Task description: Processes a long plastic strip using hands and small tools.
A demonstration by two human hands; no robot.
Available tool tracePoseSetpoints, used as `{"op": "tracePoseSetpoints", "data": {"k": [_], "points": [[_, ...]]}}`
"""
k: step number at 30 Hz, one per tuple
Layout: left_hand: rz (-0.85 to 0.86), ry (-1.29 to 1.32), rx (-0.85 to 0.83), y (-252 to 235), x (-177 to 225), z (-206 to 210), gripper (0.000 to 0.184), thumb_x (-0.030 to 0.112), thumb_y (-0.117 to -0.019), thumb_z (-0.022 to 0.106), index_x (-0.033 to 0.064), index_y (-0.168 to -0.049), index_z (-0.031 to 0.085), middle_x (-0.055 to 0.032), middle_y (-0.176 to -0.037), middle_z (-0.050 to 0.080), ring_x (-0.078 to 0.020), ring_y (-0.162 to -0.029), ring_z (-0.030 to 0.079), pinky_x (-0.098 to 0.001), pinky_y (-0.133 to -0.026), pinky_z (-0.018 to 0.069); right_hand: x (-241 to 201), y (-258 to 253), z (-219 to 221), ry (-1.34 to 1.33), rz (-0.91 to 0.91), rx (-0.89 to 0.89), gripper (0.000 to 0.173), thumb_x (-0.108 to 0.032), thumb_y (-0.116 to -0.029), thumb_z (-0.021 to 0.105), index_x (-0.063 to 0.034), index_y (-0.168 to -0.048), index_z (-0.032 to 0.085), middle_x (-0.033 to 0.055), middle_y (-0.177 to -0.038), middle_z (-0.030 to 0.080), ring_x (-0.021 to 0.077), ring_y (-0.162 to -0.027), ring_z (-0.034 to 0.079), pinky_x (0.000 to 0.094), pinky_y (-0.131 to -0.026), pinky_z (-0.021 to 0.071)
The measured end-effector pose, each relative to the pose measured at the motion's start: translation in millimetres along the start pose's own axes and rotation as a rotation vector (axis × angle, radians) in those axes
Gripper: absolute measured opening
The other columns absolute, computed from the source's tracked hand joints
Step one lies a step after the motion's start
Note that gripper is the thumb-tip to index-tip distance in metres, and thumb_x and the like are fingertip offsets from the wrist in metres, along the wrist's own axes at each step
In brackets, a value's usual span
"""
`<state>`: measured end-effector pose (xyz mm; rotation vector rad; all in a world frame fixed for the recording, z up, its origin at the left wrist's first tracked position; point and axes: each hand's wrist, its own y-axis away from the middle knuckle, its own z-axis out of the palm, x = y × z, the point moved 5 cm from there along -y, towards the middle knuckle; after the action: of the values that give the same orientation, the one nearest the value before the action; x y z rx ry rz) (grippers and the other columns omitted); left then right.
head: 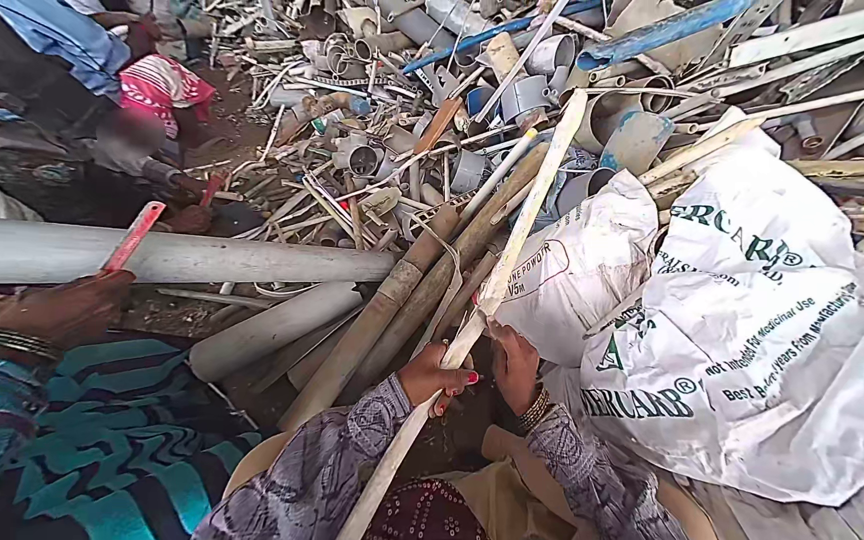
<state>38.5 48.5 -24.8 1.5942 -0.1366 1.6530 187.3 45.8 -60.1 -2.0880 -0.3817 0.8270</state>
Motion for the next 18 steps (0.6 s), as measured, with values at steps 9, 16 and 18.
{"op": "tracePoseSetpoints", "data": {"k": [9,16,18], "points": [[-0.014,0.134,-0.085,0,-2,3,0.012,0.002,-0.0962,0.049,0.012,-0.089,0.05,0.0112,-0.052,0.047,0.0025,-0.038,0.046,-0.012,-0.039,0.0407,-6,4,-4,-0.049,-0.023,0.047,0.023,-0.005,-0.0982,0.049,0.0043,-0.101,0.07,0.0173,-0.074,0.068,0.0226,-0.066,0.066,0.0277,-0.065,0.0539],[-0.02,0.174,-0.102,-2,-2,4,0.016,0.002,-0.0983,0.046,0.0132,-0.087,0.049,0.0114,-0.052,0.047,0.0034,-0.039,0.045,-0.0112,-0.039,0.0398,5,0,-2,-0.024,0.014,0.041,0.026,-0.002,-0.0952,0.049,0.0083,-0.102,0.072,0.0195,-0.073,0.068,0.0254,-0.062,0.066,0.0316,-0.06,0.0534],[-0.008,0.183,-0.103,-4,-1,3,0.018,0.002,-0.0979,0.047,0.0132,-0.085,0.05,0.0109,-0.052,0.048,0.0033,-0.038,0.046,-0.0111,-0.039,0.04,-13,4,-3,-0.004,-0.137,0.029,0.024,-0.009,-0.0993,0.047,-0.003,-0.102,0.07,0.0121,-0.068,0.06,0.0227,-0.059,0.058,0.0287,-0.059,0.0478]]}}
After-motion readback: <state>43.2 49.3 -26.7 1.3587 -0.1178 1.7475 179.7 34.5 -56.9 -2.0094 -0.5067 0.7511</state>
